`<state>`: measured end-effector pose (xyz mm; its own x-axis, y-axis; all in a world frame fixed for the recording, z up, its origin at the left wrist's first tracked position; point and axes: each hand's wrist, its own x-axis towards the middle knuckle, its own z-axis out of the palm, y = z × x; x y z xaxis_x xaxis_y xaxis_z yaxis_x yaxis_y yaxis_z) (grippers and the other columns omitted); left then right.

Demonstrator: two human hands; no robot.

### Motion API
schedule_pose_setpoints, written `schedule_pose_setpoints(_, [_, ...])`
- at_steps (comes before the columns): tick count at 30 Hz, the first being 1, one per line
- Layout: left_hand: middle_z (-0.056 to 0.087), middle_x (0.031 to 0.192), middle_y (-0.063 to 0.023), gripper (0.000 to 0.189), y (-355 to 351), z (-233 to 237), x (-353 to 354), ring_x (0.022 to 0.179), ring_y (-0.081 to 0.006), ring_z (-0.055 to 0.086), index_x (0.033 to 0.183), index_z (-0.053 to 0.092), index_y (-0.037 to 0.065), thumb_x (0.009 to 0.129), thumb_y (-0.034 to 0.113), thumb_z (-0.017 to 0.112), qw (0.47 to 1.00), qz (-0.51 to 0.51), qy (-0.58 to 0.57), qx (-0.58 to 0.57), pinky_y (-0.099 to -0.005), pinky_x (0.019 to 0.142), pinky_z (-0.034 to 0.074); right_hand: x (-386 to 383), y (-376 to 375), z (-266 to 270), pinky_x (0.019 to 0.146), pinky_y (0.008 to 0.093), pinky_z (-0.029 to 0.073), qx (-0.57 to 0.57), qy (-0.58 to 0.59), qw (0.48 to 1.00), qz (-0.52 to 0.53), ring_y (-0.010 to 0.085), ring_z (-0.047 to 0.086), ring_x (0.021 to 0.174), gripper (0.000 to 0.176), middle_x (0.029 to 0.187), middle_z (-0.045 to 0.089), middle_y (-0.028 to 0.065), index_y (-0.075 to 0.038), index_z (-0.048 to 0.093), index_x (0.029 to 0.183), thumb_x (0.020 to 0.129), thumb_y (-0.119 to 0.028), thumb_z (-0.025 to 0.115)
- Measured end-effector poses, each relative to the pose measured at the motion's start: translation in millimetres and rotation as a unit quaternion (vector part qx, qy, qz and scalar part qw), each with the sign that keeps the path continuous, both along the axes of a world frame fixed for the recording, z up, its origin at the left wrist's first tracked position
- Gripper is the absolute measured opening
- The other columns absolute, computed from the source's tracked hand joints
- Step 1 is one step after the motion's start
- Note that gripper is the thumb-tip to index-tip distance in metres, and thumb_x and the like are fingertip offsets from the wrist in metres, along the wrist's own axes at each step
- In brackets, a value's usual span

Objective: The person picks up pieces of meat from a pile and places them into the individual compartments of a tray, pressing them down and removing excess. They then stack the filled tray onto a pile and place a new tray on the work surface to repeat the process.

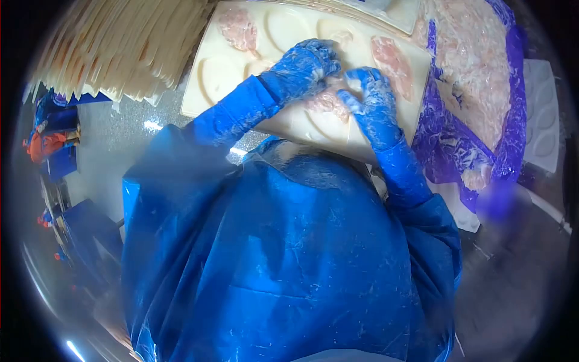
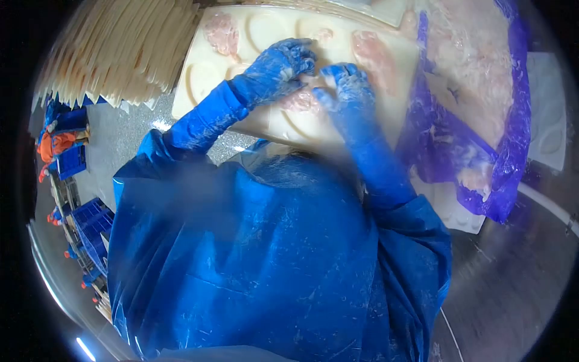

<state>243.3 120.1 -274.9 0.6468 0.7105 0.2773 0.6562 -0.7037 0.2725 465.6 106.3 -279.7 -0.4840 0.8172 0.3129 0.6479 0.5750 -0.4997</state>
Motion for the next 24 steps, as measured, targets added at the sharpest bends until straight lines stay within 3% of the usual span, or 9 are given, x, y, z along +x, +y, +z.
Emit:
schedule_pose_setpoints(3, [0.066,0.114,-0.0135,0.038,-0.7,26.8,6.8,0.117,-0.0362,0.057,0.110,0.068,0.006,0.075,0.017,0.079,0.999,0.006,-0.014,-0.034,-0.0470,0.105,0.043,-6.2,-10.6,-16.9,0.100,0.0494,0.043,0.070,-0.026,0.997,-0.019,0.0358,0.059,0.111,0.036,0.114,0.065,0.0176,-0.004,0.066,0.111,0.088,-0.031,0.070])
schedule_pose_setpoints(5, [0.066,0.108,-0.0136,0.037,7.0,35.9,11.6,0.105,-0.0350,0.060,0.109,0.068,0.007,0.077,0.023,0.078,0.999,-0.024,-0.019,-0.012,-0.0457,0.098,0.046,-2.3,-19.3,-17.4,0.094,0.0479,0.048,-0.039,0.079,0.993,-0.074,0.0347,0.063,0.102,0.037,0.108,0.067,0.0166,-0.001,0.066,0.110,0.089,-0.032,0.071])
schedule_pose_setpoints(6, [0.066,0.105,-0.0135,0.035,8.3,38.2,16.8,0.102,-0.0344,0.061,0.108,0.068,0.007,0.079,0.026,0.076,1.000,-0.009,-0.026,-0.008,-0.0444,0.095,0.048,6.4,-21.7,2.1,0.084,0.0435,0.053,-0.225,0.176,0.954,-0.096,0.0326,0.066,0.094,0.032,0.102,0.069,0.0156,0.000,0.066,0.112,0.090,-0.023,0.071])
schedule_pose_setpoints(7, [0.066,0.102,-0.0134,0.033,9.1,41.3,22.8,0.099,-0.0339,0.061,0.106,0.068,0.008,0.081,0.028,0.074,0.999,0.007,-0.035,-0.003,-0.0431,0.091,0.049,17.8,-25.4,8.1,0.084,0.0435,0.053,-0.222,0.174,0.954,-0.101,0.0326,0.066,0.094,0.032,0.102,0.069,0.0156,0.000,0.066,0.112,0.090,-0.023,0.071])
schedule_pose_setpoints(9, [0.065,0.101,-0.0118,0.031,8.1,48.6,37.9,0.096,-0.0327,0.062,0.104,0.068,0.011,0.083,0.033,0.071,0.999,-0.007,-0.040,0.022,-0.0433,0.088,0.049,44.2,-33.8,16.3,0.077,0.0389,0.054,0.052,0.083,0.989,-0.107,0.0282,0.067,0.090,0.024,0.101,0.069,0.0146,-0.001,0.066,0.112,0.091,-0.012,0.068])
schedule_pose_setpoints(13, [0.064,0.124,-0.0057,0.030,-12.8,27.1,58.4,0.117,-0.0281,0.060,0.111,0.069,0.020,0.083,0.030,0.069,0.981,-0.049,-0.019,0.185,-0.0494,0.100,0.045,77.3,-68.9,45.7,0.086,0.0384,0.054,0.111,-0.054,0.991,-0.047,0.0242,0.065,0.103,0.028,0.115,0.066,0.0111,-0.005,0.066,0.116,0.089,-0.005,0.068])
schedule_pose_setpoints(14, [0.061,0.132,-0.0054,0.033,-20.9,5.4,52.5,0.125,-0.0284,0.055,0.116,0.067,0.022,0.084,0.028,0.067,0.985,-0.065,0.018,0.162,-0.0504,0.106,0.041,91.2,-85.9,34.1,0.102,0.0390,0.047,0.091,-0.196,0.976,-0.014,0.0255,0.059,0.119,0.038,0.124,0.063,0.0098,-0.008,0.064,0.124,0.086,-0.005,0.068])
schedule_pose_setpoints(20, [0.037,0.158,-0.0062,0.051,-60.3,-15.1,55.6,0.149,-0.0262,0.026,0.148,0.046,0.016,0.098,0.024,0.053,0.995,-0.059,-0.028,-0.070,-0.0469,0.123,0.016,110.5,-106.2,34.7,0.116,0.0462,0.031,-0.010,-0.082,0.995,-0.058,0.0336,0.043,0.137,0.054,0.148,0.047,0.0153,-0.009,0.051,0.142,0.090,-0.020,0.060])
schedule_pose_setpoints(24, [0.029,0.161,-0.0111,0.069,-60.8,-4.0,72.5,0.150,-0.0282,0.024,0.154,0.032,0.008,0.097,0.040,0.054,0.994,0.008,0.107,-0.007,-0.0450,0.123,0.013,85.9,-100.4,12.7,0.116,0.0467,0.031,0.009,-0.157,0.987,-0.035,0.0341,0.040,0.139,0.061,0.150,0.044,0.0157,-0.006,0.047,0.144,0.087,-0.021,0.063])
